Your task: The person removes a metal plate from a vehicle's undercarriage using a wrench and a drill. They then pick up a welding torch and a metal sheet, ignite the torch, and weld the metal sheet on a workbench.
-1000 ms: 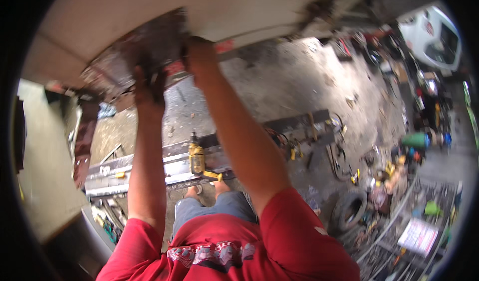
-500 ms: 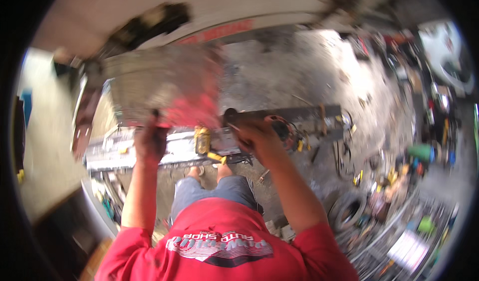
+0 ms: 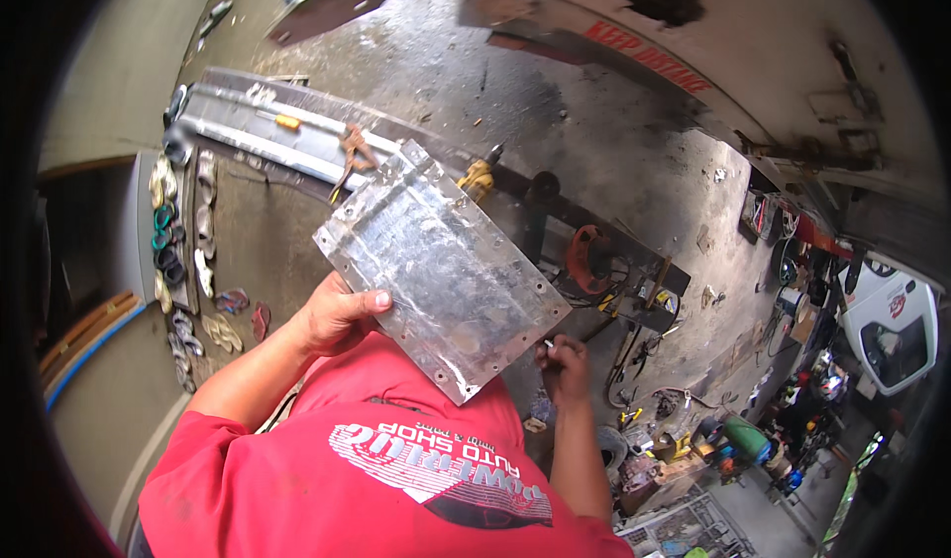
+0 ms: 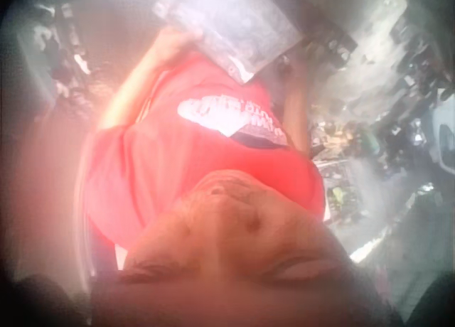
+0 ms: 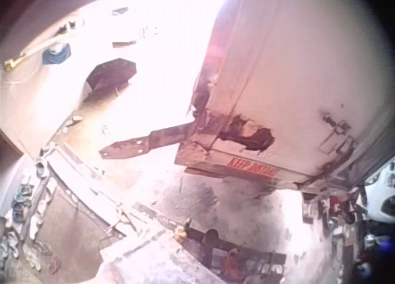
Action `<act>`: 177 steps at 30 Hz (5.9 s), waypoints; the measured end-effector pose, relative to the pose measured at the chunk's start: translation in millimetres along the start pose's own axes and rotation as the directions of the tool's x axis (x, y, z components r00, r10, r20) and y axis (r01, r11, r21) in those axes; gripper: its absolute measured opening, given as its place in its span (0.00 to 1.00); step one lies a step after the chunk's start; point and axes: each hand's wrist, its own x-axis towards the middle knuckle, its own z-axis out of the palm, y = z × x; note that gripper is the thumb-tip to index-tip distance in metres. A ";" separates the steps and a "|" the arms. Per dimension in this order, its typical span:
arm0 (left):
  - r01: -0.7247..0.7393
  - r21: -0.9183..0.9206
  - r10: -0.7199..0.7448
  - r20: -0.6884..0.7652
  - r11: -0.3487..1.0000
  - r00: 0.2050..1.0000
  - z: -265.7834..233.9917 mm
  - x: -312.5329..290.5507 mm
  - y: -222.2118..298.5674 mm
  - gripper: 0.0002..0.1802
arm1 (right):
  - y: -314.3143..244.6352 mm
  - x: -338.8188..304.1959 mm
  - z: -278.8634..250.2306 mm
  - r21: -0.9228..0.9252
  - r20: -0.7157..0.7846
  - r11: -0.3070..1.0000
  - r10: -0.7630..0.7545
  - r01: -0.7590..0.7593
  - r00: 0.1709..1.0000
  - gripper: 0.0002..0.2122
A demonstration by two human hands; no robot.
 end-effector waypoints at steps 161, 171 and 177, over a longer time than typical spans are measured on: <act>0.044 0.941 -0.432 -0.195 -0.335 0.880 117.9 -54.0 -482.2 0.16 | 414.4 -382.9 -624.7 0.479 -0.700 0.825 0.152 0.301 0.698 0.26; 0.524 0.716 -0.566 -0.693 -0.462 0.447 291.7 -28.3 -591.8 0.22 | 333.8 -331.2 -662.1 0.665 -0.567 0.622 0.062 0.413 0.821 0.25; 0.638 0.688 -0.715 -0.634 -0.346 0.296 305.3 69.5 -646.3 0.20 | 200.8 -297.3 -718.4 0.656 -0.493 0.665 0.019 0.357 0.870 0.24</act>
